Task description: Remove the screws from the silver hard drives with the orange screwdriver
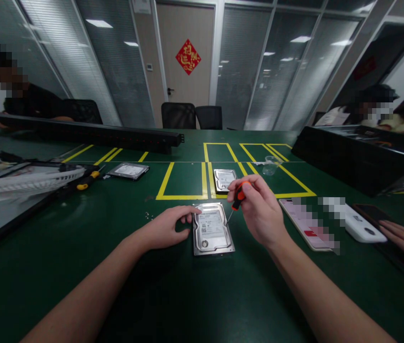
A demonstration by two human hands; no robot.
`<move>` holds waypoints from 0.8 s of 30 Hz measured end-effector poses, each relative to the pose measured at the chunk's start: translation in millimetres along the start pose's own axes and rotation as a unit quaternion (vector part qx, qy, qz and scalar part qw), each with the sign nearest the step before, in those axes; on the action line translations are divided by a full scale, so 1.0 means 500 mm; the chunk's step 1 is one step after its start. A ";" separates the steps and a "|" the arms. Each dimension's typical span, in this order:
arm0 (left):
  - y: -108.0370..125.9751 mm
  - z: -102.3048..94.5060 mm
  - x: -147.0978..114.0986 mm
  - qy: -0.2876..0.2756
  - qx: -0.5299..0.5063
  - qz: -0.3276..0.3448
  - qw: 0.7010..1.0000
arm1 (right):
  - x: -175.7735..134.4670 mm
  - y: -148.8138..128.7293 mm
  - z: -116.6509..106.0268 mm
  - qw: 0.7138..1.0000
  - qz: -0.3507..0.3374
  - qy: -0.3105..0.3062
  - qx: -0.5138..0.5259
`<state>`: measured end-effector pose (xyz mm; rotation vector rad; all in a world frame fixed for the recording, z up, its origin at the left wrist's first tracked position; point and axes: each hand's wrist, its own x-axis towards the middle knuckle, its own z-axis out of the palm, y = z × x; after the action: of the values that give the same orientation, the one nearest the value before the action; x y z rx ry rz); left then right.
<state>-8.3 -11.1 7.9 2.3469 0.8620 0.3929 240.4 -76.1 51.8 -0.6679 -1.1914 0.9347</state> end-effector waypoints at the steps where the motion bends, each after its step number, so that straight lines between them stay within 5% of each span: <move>1: -0.001 0.001 0.000 0.001 0.001 0.003 1.000 | -0.001 0.000 0.000 1.000 0.000 0.002 -0.007; 24: -0.002 0.000 0.000 -0.004 0.003 -0.005 1.000 | -0.002 -0.001 0.000 1.000 0.005 -0.014 0.012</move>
<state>-8.7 -10.4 7.5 2.3477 0.8712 0.3775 240.3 -77.0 51.8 -0.6443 -1.2017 0.9673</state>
